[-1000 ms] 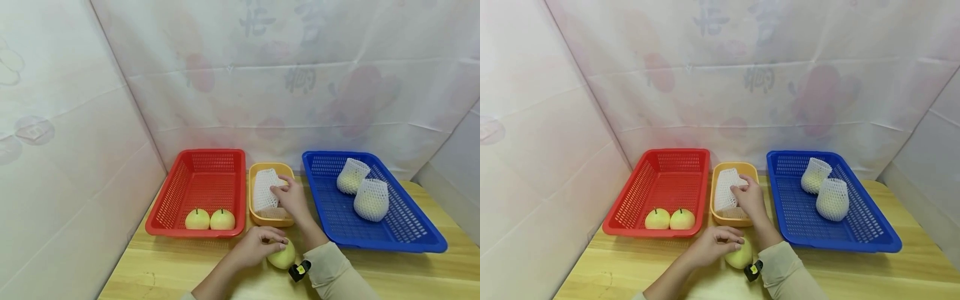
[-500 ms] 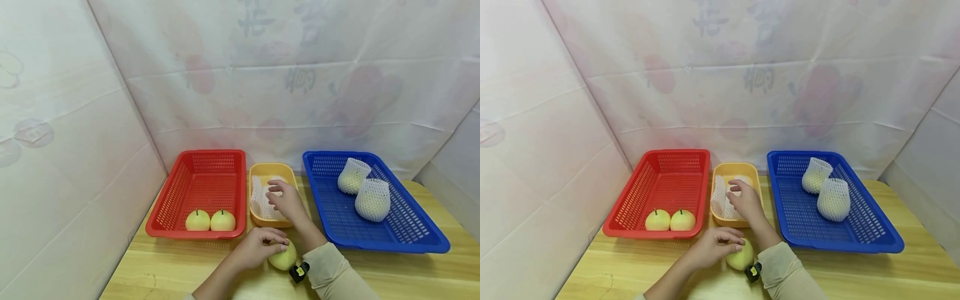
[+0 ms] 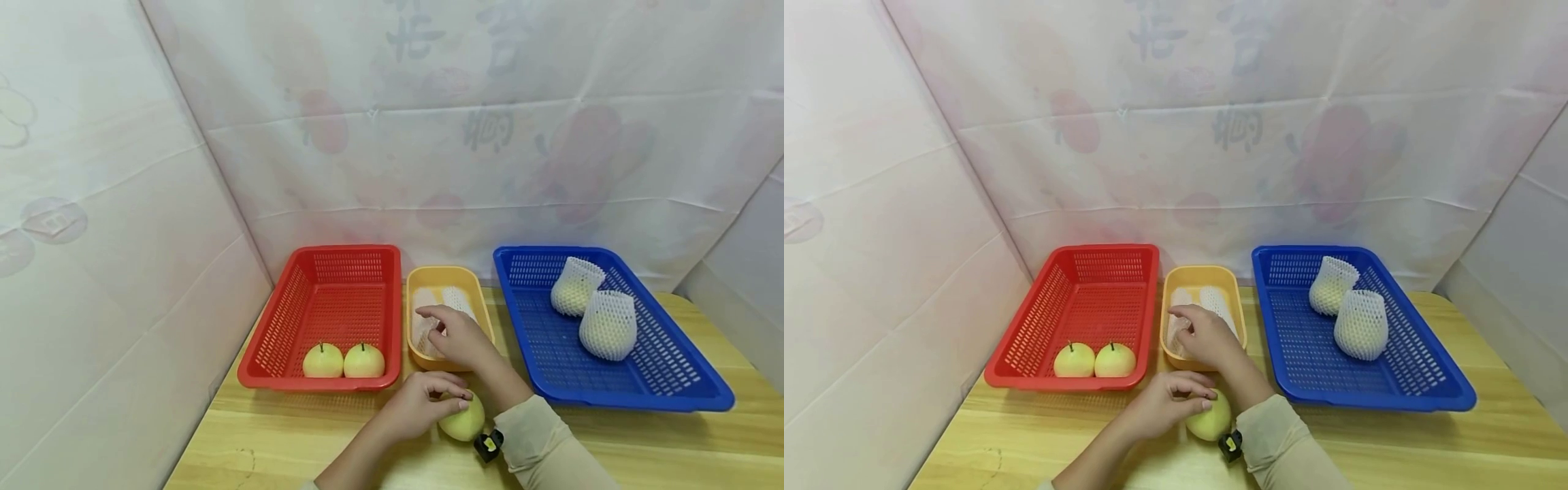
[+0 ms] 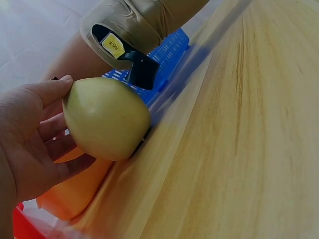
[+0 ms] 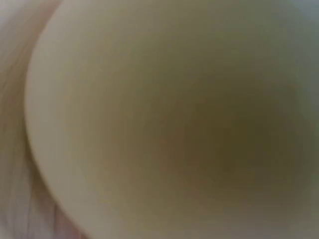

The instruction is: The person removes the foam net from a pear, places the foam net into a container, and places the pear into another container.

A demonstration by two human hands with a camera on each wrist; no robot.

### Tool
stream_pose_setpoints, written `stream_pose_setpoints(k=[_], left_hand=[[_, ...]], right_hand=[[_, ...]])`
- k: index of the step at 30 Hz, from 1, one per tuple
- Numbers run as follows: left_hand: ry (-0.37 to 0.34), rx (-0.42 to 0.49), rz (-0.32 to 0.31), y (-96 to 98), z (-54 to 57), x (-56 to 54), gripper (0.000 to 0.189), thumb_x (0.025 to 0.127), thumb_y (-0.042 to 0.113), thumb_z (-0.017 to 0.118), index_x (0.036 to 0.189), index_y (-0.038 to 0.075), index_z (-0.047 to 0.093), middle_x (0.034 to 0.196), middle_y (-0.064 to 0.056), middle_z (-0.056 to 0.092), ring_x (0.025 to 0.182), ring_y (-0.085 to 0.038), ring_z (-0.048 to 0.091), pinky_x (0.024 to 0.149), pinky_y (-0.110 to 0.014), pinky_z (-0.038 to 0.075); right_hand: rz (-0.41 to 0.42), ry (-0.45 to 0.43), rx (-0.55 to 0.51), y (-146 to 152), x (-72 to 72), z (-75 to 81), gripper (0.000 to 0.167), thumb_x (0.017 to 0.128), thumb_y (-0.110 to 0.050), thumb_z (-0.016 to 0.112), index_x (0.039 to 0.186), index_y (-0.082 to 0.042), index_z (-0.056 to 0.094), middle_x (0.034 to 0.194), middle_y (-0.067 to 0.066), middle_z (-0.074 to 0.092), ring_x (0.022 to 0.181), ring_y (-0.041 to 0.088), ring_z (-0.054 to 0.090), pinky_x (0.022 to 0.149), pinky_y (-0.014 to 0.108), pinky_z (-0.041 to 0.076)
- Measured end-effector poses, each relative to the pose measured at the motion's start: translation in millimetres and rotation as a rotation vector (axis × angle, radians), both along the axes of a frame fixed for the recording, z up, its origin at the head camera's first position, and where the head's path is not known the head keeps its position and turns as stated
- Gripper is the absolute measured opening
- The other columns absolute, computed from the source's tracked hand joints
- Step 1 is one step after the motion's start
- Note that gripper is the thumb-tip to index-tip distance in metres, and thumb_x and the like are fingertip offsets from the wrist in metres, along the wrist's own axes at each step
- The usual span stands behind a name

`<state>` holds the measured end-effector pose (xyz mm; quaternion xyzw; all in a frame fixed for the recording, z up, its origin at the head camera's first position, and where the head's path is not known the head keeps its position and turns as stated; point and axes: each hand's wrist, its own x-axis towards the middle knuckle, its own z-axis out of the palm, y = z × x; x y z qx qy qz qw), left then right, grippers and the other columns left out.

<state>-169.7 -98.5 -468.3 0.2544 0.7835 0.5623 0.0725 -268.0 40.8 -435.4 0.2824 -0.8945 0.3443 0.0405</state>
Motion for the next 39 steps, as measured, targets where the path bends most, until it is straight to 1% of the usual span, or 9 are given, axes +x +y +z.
stream_pose_setpoints(k=[5,9,12,14,20,23,27,34,39], left_hand=[[-0.011,-0.001,0.007,0.8,0.0,0.3,0.02,0.093,0.03,0.069,0.106,0.017,0.078,0.118,0.001,0.071,0.114,-0.005,0.061,0.092,-0.024,0.05],[-0.009,0.004,0.006,1.1,-0.8,0.7,0.02,0.093,0.03,0.069,0.106,0.017,0.078,0.118,0.0,0.071,0.114,-0.005,0.061,0.092,-0.023,0.05],[0.0,0.012,0.004,0.5,-1.8,0.9,0.02,0.093,0.028,0.069,0.106,0.016,0.078,0.117,0.0,0.071,0.114,-0.005,0.061,0.092,-0.023,0.051],[0.012,0.018,0.002,0.3,-2.5,0.9,0.02,0.093,0.027,0.069,0.105,0.015,0.078,0.117,-0.001,0.072,0.114,-0.005,0.061,0.092,-0.024,0.052],[0.025,0.032,-0.008,0.5,-3.1,0.7,0.019,0.093,0.026,0.069,0.105,0.014,0.077,0.117,-0.002,0.071,0.112,-0.004,0.061,0.093,-0.028,0.053],[0.03,0.025,-0.006,-0.1,-3.7,0.0,0.02,0.093,0.027,0.069,0.106,0.014,0.077,0.118,-0.002,0.071,0.113,-0.005,0.061,0.093,-0.028,0.053],[0.03,0.022,-0.006,-0.4,-4.2,-0.5,0.02,0.093,0.028,0.069,0.106,0.015,0.077,0.118,-0.002,0.071,0.114,-0.005,0.061,0.092,-0.026,0.053],[0.034,0.022,-0.013,0.3,-5.3,-0.4,0.02,0.093,0.028,0.069,0.106,0.015,0.077,0.118,-0.003,0.071,0.115,-0.006,0.06,0.092,-0.028,0.053],[0.034,0.025,-0.014,0.5,-5.9,-0.3,0.02,0.093,0.029,0.068,0.106,0.015,0.077,0.118,-0.004,0.071,0.114,-0.006,0.061,0.091,-0.028,0.053]], right_hand=[[-0.157,0.073,0.078,5.2,-0.9,-3.0,0.025,0.094,-0.024,0.065,0.117,-0.016,0.072,0.108,0.001,0.073,0.084,0.02,0.067,0.073,0.04,0.057],[-0.208,0.172,0.175,6.1,-2.9,-9.6,0.018,0.09,-0.024,0.071,0.106,-0.016,0.076,0.098,0.001,0.075,0.086,0.024,0.064,0.073,0.04,0.056],[-0.204,0.249,0.238,3.5,-4.4,-14.7,0.015,0.085,-0.022,0.075,0.099,-0.017,0.077,0.09,0.0,0.075,0.083,0.025,0.061,0.069,0.041,0.054],[-0.192,0.261,0.27,1.1,-4.6,-16.8,0.014,0.085,-0.024,0.075,0.097,-0.018,0.077,0.086,0.0,0.075,0.082,0.026,0.063,0.071,0.042,0.052],[-0.169,0.154,0.315,-3.1,-2.9,-21.2,0.016,0.088,-0.032,0.072,0.096,-0.019,0.076,0.085,-0.002,0.075,0.082,0.026,0.068,0.077,0.045,0.05],[-0.171,0.144,0.289,-2.9,-2.4,-21.8,0.016,0.089,-0.033,0.07,0.097,-0.021,0.076,0.086,-0.002,0.074,0.084,0.026,0.067,0.078,0.046,0.05],[-0.164,0.191,0.234,-0.7,-1.6,-19.9,0.016,0.09,-0.032,0.071,0.099,-0.02,0.077,0.089,-0.002,0.074,0.086,0.026,0.062,0.079,0.047,0.049],[-0.146,0.239,0.197,2.6,-1.3,-18.0,0.019,0.087,-0.03,0.074,0.102,-0.018,0.076,0.097,-0.002,0.075,0.085,0.022,0.054,0.074,0.039,0.048],[-0.123,0.262,0.174,4.5,-0.5,-16.9,0.026,0.082,-0.028,0.079,0.104,-0.016,0.076,0.102,0.0,0.075,0.085,0.021,0.053,0.074,0.036,0.047]])
